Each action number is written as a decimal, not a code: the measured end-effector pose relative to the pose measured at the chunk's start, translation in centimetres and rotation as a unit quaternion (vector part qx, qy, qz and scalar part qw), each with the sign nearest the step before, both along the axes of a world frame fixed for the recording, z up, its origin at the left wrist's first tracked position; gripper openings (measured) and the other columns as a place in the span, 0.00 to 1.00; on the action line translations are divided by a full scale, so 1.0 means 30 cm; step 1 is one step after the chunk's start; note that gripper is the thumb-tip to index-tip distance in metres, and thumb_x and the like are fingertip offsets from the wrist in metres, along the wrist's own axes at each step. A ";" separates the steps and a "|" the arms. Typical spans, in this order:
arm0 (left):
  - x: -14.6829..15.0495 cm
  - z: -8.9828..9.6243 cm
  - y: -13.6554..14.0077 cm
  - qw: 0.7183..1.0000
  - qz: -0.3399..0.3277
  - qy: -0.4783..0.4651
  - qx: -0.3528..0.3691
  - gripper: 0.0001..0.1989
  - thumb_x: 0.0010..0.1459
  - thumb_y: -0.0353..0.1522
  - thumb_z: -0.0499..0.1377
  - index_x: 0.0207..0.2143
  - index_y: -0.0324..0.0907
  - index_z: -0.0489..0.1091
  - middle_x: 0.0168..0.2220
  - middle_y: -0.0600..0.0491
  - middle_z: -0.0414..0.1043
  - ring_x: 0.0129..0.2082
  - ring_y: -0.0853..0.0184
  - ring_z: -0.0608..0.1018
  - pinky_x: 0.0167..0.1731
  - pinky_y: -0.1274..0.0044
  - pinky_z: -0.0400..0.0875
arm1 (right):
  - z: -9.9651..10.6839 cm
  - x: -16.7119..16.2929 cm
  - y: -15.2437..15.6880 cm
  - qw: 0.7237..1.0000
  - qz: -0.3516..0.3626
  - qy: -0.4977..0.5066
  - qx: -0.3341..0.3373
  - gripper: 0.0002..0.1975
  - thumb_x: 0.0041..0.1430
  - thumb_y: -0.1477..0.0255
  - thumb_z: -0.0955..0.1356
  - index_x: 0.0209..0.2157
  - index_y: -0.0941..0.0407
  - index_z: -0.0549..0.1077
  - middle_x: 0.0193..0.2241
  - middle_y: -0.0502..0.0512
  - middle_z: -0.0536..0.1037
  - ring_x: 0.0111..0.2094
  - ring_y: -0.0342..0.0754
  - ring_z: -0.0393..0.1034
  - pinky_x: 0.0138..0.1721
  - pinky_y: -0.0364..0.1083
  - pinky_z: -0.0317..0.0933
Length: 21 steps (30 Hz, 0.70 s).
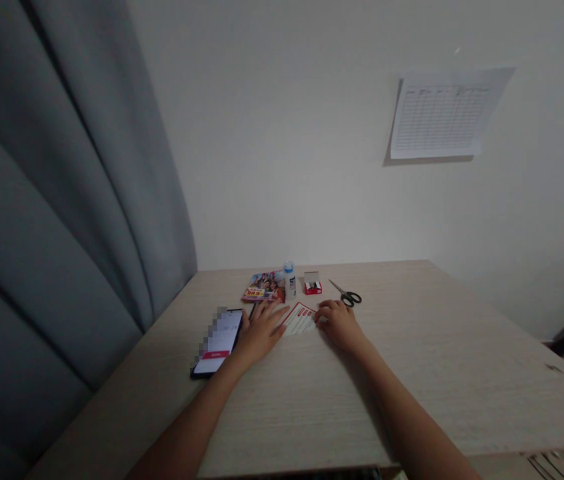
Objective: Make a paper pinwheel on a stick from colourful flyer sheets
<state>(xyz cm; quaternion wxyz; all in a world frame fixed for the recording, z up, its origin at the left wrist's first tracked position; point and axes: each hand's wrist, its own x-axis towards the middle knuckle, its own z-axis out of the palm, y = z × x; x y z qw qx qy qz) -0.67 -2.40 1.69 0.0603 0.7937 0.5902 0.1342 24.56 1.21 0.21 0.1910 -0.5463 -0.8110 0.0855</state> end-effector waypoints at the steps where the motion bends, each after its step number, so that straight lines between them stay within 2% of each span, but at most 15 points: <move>1: 0.005 -0.001 -0.006 1.000 -0.029 -0.002 -0.012 0.27 0.67 0.37 0.49 0.67 0.62 0.55 0.72 0.59 0.49 0.72 0.51 0.46 0.62 0.39 0.32 | 0.006 -0.007 -0.004 1.000 -0.001 0.000 0.007 0.11 0.60 0.70 0.68 0.41 0.47 0.81 0.56 0.54 0.74 0.58 0.59 0.64 0.57 0.58 0.55; 5: 0.012 -0.004 -0.019 0.996 -0.074 -0.009 -0.051 0.26 0.66 0.33 0.48 0.65 0.60 0.60 0.69 0.57 0.56 0.71 0.51 0.49 0.64 0.42 0.28 | 0.021 -0.026 -0.017 1.000 -0.001 -0.006 0.001 0.11 0.60 0.71 0.68 0.42 0.47 0.81 0.55 0.55 0.75 0.57 0.58 0.64 0.57 0.58 0.54; 11: 0.006 0.014 -0.017 0.997 -0.076 -0.029 -0.009 0.17 0.64 0.40 0.57 0.55 0.59 0.72 0.56 0.52 0.70 0.62 0.52 0.62 0.64 0.43 0.29 | 0.020 -0.031 -0.029 0.999 -0.039 -0.001 0.025 0.13 0.63 0.67 0.66 0.44 0.51 0.80 0.55 0.61 0.73 0.56 0.59 0.65 0.57 0.57 0.55; 17: 0.006 -0.001 -0.002 0.994 -0.101 -0.039 0.028 0.15 0.61 0.43 0.61 0.49 0.52 0.76 0.48 0.51 0.72 0.56 0.55 0.68 0.66 0.52 0.37 | 0.000 -0.030 -0.018 1.000 -0.005 0.027 0.004 0.13 0.61 0.69 0.66 0.43 0.50 0.80 0.54 0.59 0.74 0.56 0.57 0.65 0.58 0.57 0.56; 19: 0.013 -0.015 0.005 0.993 -0.096 -0.052 0.038 0.13 0.60 0.42 0.63 0.45 0.49 0.76 0.50 0.51 0.71 0.56 0.56 0.68 0.66 0.54 0.40 | -0.011 -0.030 -0.014 0.999 0.007 0.035 0.002 0.14 0.61 0.69 0.66 0.44 0.49 0.81 0.53 0.58 0.74 0.55 0.57 0.65 0.57 0.56 0.57; 21: 0.021 -0.026 0.012 0.991 -0.105 -0.066 0.043 0.12 0.58 0.41 0.64 0.42 0.46 0.75 0.51 0.51 0.70 0.56 0.57 0.68 0.65 0.58 0.48 | -0.020 -0.032 -0.011 0.999 0.016 0.043 0.004 0.14 0.61 0.68 0.66 0.45 0.48 0.80 0.53 0.58 0.74 0.55 0.56 0.65 0.57 0.55 0.58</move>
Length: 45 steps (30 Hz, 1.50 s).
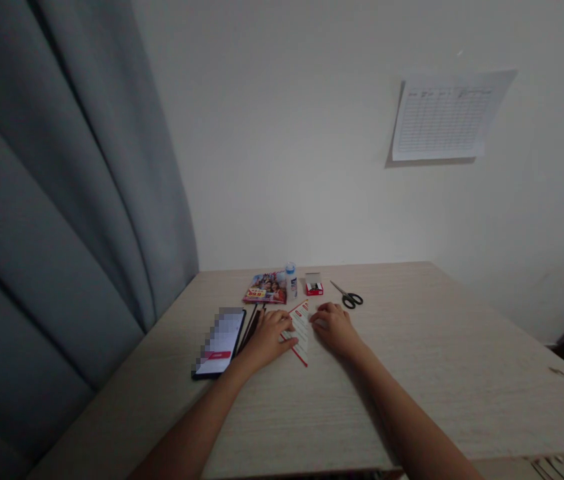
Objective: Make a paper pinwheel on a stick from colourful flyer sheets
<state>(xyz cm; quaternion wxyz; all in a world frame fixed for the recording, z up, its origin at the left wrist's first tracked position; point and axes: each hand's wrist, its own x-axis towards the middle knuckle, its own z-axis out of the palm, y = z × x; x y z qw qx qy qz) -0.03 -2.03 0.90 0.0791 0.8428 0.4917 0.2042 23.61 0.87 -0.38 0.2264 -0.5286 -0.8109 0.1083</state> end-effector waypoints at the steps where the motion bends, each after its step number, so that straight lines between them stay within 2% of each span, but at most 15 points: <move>1: 0.004 -0.004 0.003 1.000 -0.007 -0.008 0.000 0.12 0.58 0.41 0.64 0.41 0.45 0.74 0.51 0.51 0.71 0.55 0.57 0.68 0.63 0.61 0.52 | -0.003 -0.001 0.000 1.000 0.003 0.005 0.000 0.14 0.60 0.68 0.67 0.46 0.48 0.81 0.53 0.58 0.74 0.55 0.56 0.66 0.57 0.55 0.58; 3: 0.009 -0.010 0.008 1.000 -0.014 -0.017 -0.003 0.12 0.59 0.41 0.64 0.42 0.44 0.73 0.50 0.51 0.72 0.54 0.58 0.69 0.60 0.64 0.57 | -0.005 -0.004 0.000 1.000 0.007 0.018 0.000 0.13 0.60 0.68 0.67 0.45 0.48 0.81 0.52 0.58 0.74 0.55 0.56 0.66 0.57 0.55 0.58; 5: 0.011 -0.014 0.011 1.000 -0.010 -0.018 -0.005 0.13 0.60 0.41 0.63 0.45 0.45 0.73 0.50 0.51 0.72 0.54 0.59 0.69 0.60 0.65 0.57 | -0.003 -0.009 0.000 0.999 0.010 0.036 0.000 0.12 0.61 0.68 0.67 0.43 0.49 0.82 0.52 0.58 0.75 0.55 0.56 0.66 0.58 0.55 0.59; 9: 0.008 -0.023 0.011 1.000 0.001 0.004 -0.007 0.22 0.61 0.44 0.62 0.55 0.49 0.69 0.56 0.50 0.69 0.60 0.56 0.66 0.66 0.57 0.44 | -0.004 -0.020 0.000 0.997 0.027 0.066 0.000 0.11 0.61 0.70 0.67 0.39 0.48 0.83 0.51 0.57 0.76 0.56 0.55 0.65 0.59 0.54 0.58; 12: 0.003 -0.031 0.011 1.000 0.005 0.022 -0.015 0.24 0.63 0.46 0.59 0.59 0.49 0.66 0.60 0.49 0.66 0.63 0.55 0.63 0.68 0.52 0.35 | -0.007 -0.024 -0.001 0.998 0.035 0.061 -0.006 0.10 0.61 0.70 0.68 0.37 0.47 0.83 0.52 0.56 0.75 0.57 0.56 0.63 0.60 0.55 0.57; 18: -0.002 -0.031 0.011 0.997 0.009 0.060 -0.042 0.29 0.64 0.49 0.55 0.64 0.51 0.61 0.69 0.49 0.56 0.70 0.51 0.54 0.67 0.49 0.33 | 0.005 -0.029 -0.002 0.999 0.017 0.030 -0.017 0.10 0.62 0.66 0.68 0.40 0.46 0.84 0.56 0.57 0.71 0.60 0.57 0.59 0.62 0.57 0.54; 22: -0.002 -0.020 0.011 0.995 0.014 0.068 -0.067 0.30 0.65 0.50 0.53 0.65 0.52 0.60 0.70 0.51 0.54 0.71 0.51 0.51 0.67 0.49 0.33 | 0.013 -0.040 0.001 1.000 -0.002 0.014 -0.021 0.12 0.63 0.65 0.68 0.43 0.44 0.83 0.58 0.57 0.69 0.62 0.58 0.57 0.62 0.58 0.53; 26: -0.013 -0.004 0.011 0.996 0.008 0.051 -0.072 0.30 0.61 0.49 0.58 0.63 0.53 0.63 0.68 0.52 0.58 0.69 0.52 0.55 0.67 0.50 0.35 | 0.017 -0.041 -0.010 1.000 0.006 0.012 -0.022 0.12 0.59 0.65 0.70 0.44 0.43 0.82 0.58 0.56 0.69 0.62 0.59 0.56 0.62 0.60 0.53; 29: -0.026 0.004 0.007 0.997 -0.015 0.023 -0.075 0.29 0.58 0.51 0.61 0.60 0.55 0.68 0.65 0.52 0.63 0.66 0.53 0.59 0.68 0.51 0.36 | 0.018 -0.034 -0.024 0.999 0.023 0.035 -0.020 0.09 0.55 0.63 0.72 0.38 0.45 0.83 0.57 0.56 0.71 0.62 0.60 0.56 0.62 0.59 0.53; 32: -0.034 0.003 0.002 0.997 -0.029 0.007 -0.071 0.26 0.58 0.51 0.62 0.57 0.57 0.69 0.63 0.54 0.66 0.65 0.54 0.60 0.67 0.50 0.33 | 0.016 -0.028 -0.030 0.997 0.040 0.065 -0.021 0.07 0.54 0.63 0.72 0.31 0.49 0.84 0.55 0.57 0.73 0.62 0.60 0.56 0.63 0.57 0.53; 38: -0.039 -0.006 0.007 0.994 -0.007 0.033 -0.104 0.37 0.56 0.53 0.61 0.66 0.55 0.59 0.69 0.52 0.57 0.70 0.48 0.51 0.65 0.45 0.27 | 0.001 -0.025 -0.015 0.995 0.033 0.092 -0.036 0.09 0.53 0.62 0.73 0.31 0.52 0.83 0.54 0.57 0.75 0.64 0.60 0.54 0.65 0.55 0.52; 41: -0.040 0.002 0.007 0.992 -0.003 0.052 -0.117 0.39 0.56 0.54 0.60 0.67 0.57 0.57 0.70 0.53 0.55 0.71 0.46 0.46 0.64 0.44 0.25 | -0.004 -0.029 -0.002 0.996 0.016 0.079 -0.032 0.10 0.54 0.63 0.73 0.35 0.51 0.84 0.55 0.58 0.74 0.63 0.60 0.54 0.65 0.56 0.51; 45: -0.037 0.016 0.004 0.993 -0.004 0.061 -0.104 0.38 0.56 0.54 0.61 0.66 0.57 0.59 0.69 0.54 0.57 0.71 0.45 0.46 0.63 0.43 0.21 | -0.003 -0.043 0.012 0.999 -0.008 0.034 -0.018 0.11 0.58 0.60 0.71 0.38 0.47 0.84 0.56 0.58 0.72 0.63 0.61 0.54 0.65 0.59 0.48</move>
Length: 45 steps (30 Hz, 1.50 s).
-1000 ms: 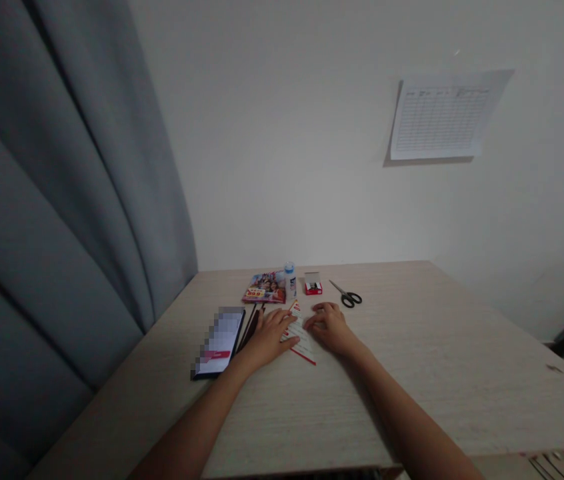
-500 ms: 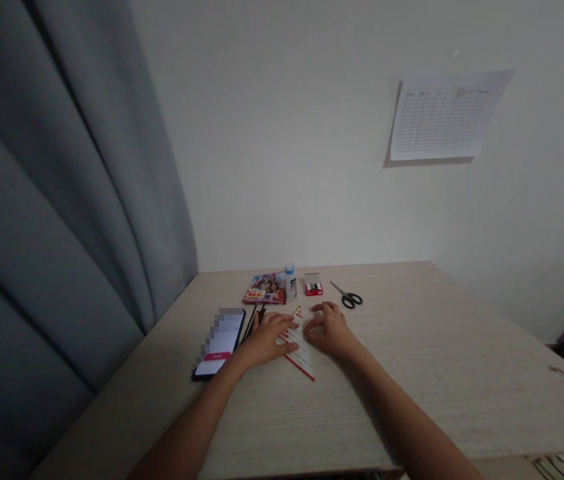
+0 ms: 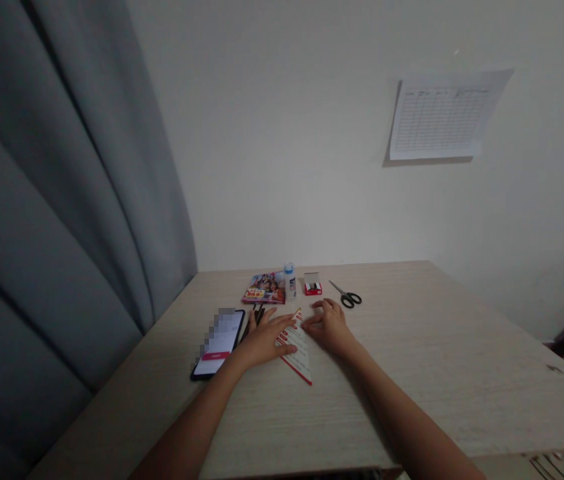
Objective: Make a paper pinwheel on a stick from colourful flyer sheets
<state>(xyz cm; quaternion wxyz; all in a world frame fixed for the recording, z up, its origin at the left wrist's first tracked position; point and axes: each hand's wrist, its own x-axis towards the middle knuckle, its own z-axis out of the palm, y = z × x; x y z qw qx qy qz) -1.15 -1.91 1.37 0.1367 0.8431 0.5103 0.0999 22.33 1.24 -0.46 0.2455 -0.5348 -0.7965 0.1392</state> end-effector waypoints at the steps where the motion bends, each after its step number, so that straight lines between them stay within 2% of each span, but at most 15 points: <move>1: 0.001 0.002 0.000 1.000 -0.001 0.003 0.002 0.38 0.56 0.54 0.61 0.66 0.57 0.59 0.69 0.54 0.57 0.71 0.45 0.46 0.63 0.43 0.21 | 0.001 -0.004 0.002 1.000 -0.007 -0.009 0.003 0.11 0.59 0.59 0.71 0.39 0.46 0.84 0.56 0.58 0.71 0.62 0.61 0.54 0.64 0.59 0.48; 6: 0.001 0.002 0.002 1.000 -0.006 0.007 -0.003 0.39 0.56 0.56 0.60 0.66 0.55 0.59 0.69 0.54 0.56 0.71 0.44 0.46 0.61 0.41 0.19 | 0.003 -0.027 0.000 0.998 -0.045 -0.035 0.013 0.11 0.63 0.60 0.68 0.44 0.40 0.82 0.54 0.57 0.69 0.61 0.58 0.54 0.62 0.60 0.46; 12: 0.002 -0.002 0.006 1.000 -0.008 0.012 -0.009 0.38 0.56 0.55 0.59 0.67 0.57 0.58 0.70 0.55 0.55 0.71 0.43 0.44 0.61 0.40 0.19 | 0.000 -0.050 0.003 0.996 -0.078 -0.046 0.009 0.14 0.67 0.58 0.65 0.49 0.38 0.79 0.58 0.58 0.64 0.62 0.59 0.53 0.63 0.63 0.44; 22: 0.001 0.004 0.009 0.999 -0.010 0.030 -0.015 0.39 0.57 0.55 0.58 0.68 0.57 0.55 0.71 0.55 0.51 0.71 0.42 0.43 0.61 0.39 0.22 | 0.009 -0.064 0.014 0.989 -0.095 -0.112 -0.021 0.19 0.70 0.55 0.58 0.57 0.33 0.71 0.67 0.55 0.56 0.69 0.65 0.37 0.62 0.74 0.35; 29: 0.000 0.005 0.009 0.999 -0.010 0.029 -0.035 0.38 0.56 0.56 0.58 0.67 0.61 0.56 0.71 0.58 0.50 0.72 0.41 0.41 0.59 0.37 0.21 | -0.007 -0.068 0.016 0.987 -0.094 -0.133 -0.014 0.21 0.71 0.57 0.56 0.61 0.33 0.65 0.67 0.57 0.57 0.70 0.66 0.38 0.62 0.74 0.34; 32: -0.001 0.008 0.007 0.998 -0.006 0.027 -0.050 0.38 0.55 0.57 0.59 0.66 0.64 0.56 0.72 0.59 0.48 0.72 0.41 0.40 0.57 0.35 0.20 | -0.023 -0.065 0.023 0.989 -0.090 -0.120 0.006 0.21 0.71 0.58 0.57 0.62 0.34 0.65 0.67 0.58 0.58 0.69 0.65 0.41 0.62 0.73 0.37; 36: -0.001 0.021 -0.001 0.998 0.003 0.025 -0.058 0.38 0.55 0.58 0.58 0.67 0.64 0.55 0.72 0.59 0.46 0.72 0.42 0.39 0.58 0.37 0.20 | -0.040 -0.036 0.045 0.994 -0.096 -0.028 0.050 0.19 0.68 0.62 0.63 0.58 0.40 0.72 0.62 0.60 0.63 0.64 0.61 0.53 0.62 0.66 0.48; 38: 0.000 0.028 -0.006 0.998 0.006 0.022 -0.061 0.39 0.55 0.58 0.58 0.67 0.65 0.55 0.72 0.59 0.45 0.72 0.41 0.39 0.58 0.38 0.19 | -0.047 -0.015 0.055 0.995 -0.071 0.034 0.060 0.14 0.64 0.63 0.67 0.48 0.46 0.80 0.56 0.60 0.70 0.60 0.58 0.58 0.62 0.59 0.52; 42: 0.001 0.032 -0.011 0.998 0.018 0.019 -0.060 0.39 0.53 0.59 0.59 0.66 0.67 0.55 0.72 0.60 0.45 0.71 0.40 0.38 0.57 0.38 0.18 | -0.057 0.012 0.060 0.992 -0.010 0.118 0.047 0.08 0.55 0.64 0.72 0.34 0.52 0.83 0.51 0.59 0.74 0.58 0.56 0.60 0.63 0.55 0.53; 45: 0.001 0.028 -0.009 0.998 0.025 0.020 -0.058 0.39 0.52 0.59 0.59 0.66 0.69 0.55 0.72 0.61 0.45 0.71 0.39 0.39 0.57 0.37 0.18 | -0.056 0.014 0.057 0.991 0.013 0.134 0.016 0.10 0.51 0.65 0.74 0.36 0.53 0.82 0.48 0.58 0.78 0.59 0.57 0.59 0.64 0.54 0.52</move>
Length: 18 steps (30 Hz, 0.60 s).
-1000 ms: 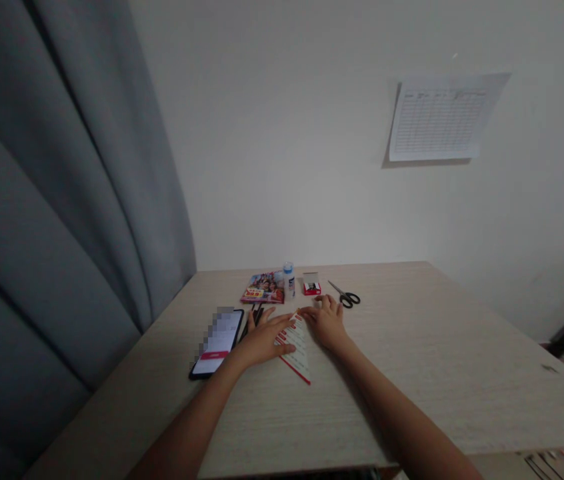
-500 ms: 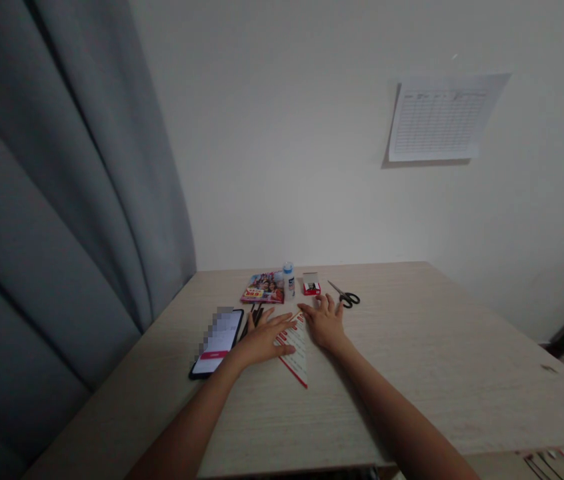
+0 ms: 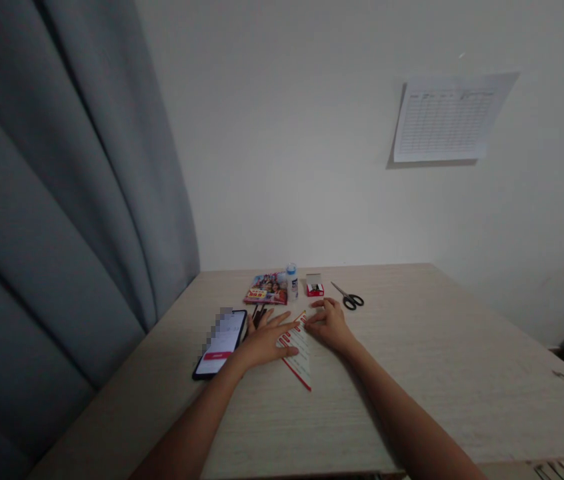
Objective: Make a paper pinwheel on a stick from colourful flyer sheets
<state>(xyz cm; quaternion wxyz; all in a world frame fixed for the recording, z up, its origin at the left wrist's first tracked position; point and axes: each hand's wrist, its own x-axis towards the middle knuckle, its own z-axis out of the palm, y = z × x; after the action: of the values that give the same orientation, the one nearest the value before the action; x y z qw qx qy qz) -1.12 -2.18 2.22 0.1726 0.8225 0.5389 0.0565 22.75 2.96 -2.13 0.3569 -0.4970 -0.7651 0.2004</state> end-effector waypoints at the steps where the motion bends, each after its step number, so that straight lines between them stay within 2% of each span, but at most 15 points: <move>1: 0.000 -0.001 0.001 1.000 0.001 0.000 0.000 0.39 0.52 0.59 0.60 0.65 0.69 0.55 0.72 0.61 0.45 0.71 0.39 0.39 0.57 0.37 0.18 | 0.002 -0.002 0.000 1.000 0.000 0.000 -0.006 0.12 0.51 0.65 0.75 0.37 0.54 0.82 0.47 0.58 0.79 0.60 0.57 0.58 0.64 0.54 0.52; 4: -0.001 -0.001 0.001 1.000 -0.002 0.002 -0.003 0.39 0.52 0.59 0.59 0.66 0.69 0.55 0.72 0.61 0.45 0.71 0.39 0.39 0.57 0.36 0.19 | 0.007 -0.012 0.003 0.999 -0.031 -0.015 -0.010 0.16 0.52 0.63 0.74 0.42 0.55 0.81 0.46 0.59 0.79 0.61 0.58 0.57 0.63 0.54 0.53; 10: -0.001 0.008 -0.002 1.000 -0.005 0.006 -0.007 0.39 0.53 0.60 0.58 0.66 0.69 0.55 0.73 0.60 0.44 0.71 0.39 0.39 0.57 0.35 0.21 | 0.011 -0.040 0.008 0.989 -0.098 -0.111 0.010 0.11 0.61 0.62 0.70 0.41 0.48 0.83 0.55 0.59 0.72 0.58 0.58 0.59 0.60 0.54 0.54; 18: 0.001 0.011 -0.003 1.000 -0.004 0.009 -0.013 0.39 0.53 0.59 0.58 0.66 0.67 0.55 0.73 0.59 0.44 0.71 0.39 0.38 0.58 0.37 0.21 | 0.024 -0.057 -0.012 0.977 -0.118 -0.178 0.004 0.15 0.68 0.62 0.64 0.51 0.43 0.79 0.56 0.60 0.68 0.59 0.58 0.56 0.59 0.55 0.52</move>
<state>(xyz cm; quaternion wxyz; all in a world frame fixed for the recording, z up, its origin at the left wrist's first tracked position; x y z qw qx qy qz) -1.08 -2.27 2.54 0.1785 0.8227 0.5382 0.0411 21.03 2.59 -1.40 0.2386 -0.6102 -0.7529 0.0619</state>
